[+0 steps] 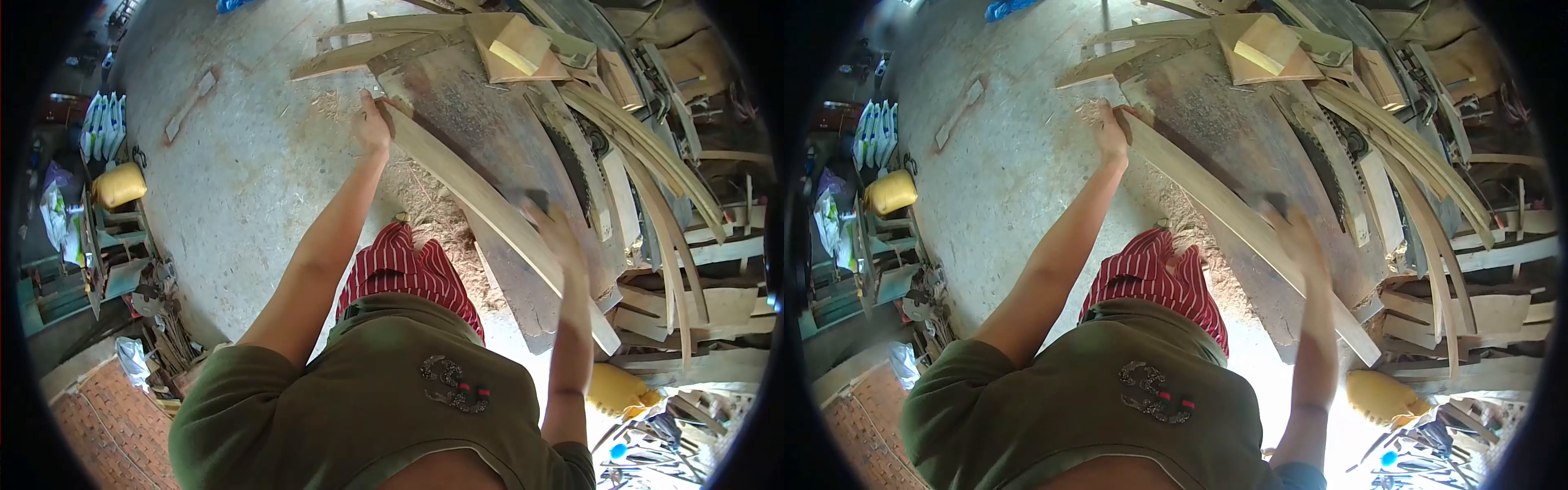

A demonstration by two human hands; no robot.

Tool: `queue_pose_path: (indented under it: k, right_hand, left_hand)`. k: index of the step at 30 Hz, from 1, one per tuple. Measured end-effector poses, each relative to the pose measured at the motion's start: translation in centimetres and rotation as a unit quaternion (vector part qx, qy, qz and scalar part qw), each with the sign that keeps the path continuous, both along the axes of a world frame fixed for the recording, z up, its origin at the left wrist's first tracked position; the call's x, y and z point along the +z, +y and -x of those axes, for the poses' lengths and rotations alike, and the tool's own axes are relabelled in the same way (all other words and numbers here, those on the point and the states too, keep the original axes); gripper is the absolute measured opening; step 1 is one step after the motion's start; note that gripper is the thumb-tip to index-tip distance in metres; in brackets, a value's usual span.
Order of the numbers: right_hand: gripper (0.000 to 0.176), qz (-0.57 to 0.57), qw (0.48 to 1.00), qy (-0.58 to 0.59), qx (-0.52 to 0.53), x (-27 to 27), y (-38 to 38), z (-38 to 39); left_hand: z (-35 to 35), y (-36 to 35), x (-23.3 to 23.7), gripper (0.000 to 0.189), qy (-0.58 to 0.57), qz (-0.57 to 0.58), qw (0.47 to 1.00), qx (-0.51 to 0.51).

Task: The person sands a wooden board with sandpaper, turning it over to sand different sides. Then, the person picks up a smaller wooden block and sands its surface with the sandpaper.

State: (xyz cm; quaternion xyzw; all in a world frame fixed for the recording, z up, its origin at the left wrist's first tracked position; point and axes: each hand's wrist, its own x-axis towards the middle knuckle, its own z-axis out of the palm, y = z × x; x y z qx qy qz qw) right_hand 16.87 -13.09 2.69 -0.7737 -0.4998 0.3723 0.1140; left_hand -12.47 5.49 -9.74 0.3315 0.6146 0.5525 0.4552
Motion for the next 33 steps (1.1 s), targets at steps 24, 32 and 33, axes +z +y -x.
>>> queue_pose_path:
  k: [24, 32, 33]
  right_hand:
    - [0.043, -0.174, 0.971, -0.001, 0.167, -2.5, 13.7, 16.3]
    - [0.055, -0.316, 0.886, -0.163, 0.297, -3.6, 9.6, 17.6]
    - [0.056, -0.341, 0.874, -0.178, 0.297, -4.1, 10.8, 19.0]
  left_hand:
    - [0.3, 0.0, -1.3, 0.077, -0.127, -0.002, 0.992, 0.014]
    - [2.3, -0.4, 0.7, 0.087, -0.318, 0.009, 0.933, -0.166]
    - [2.2, 0.1, -0.1, 0.097, -0.315, 0.030, 0.936, -0.156]
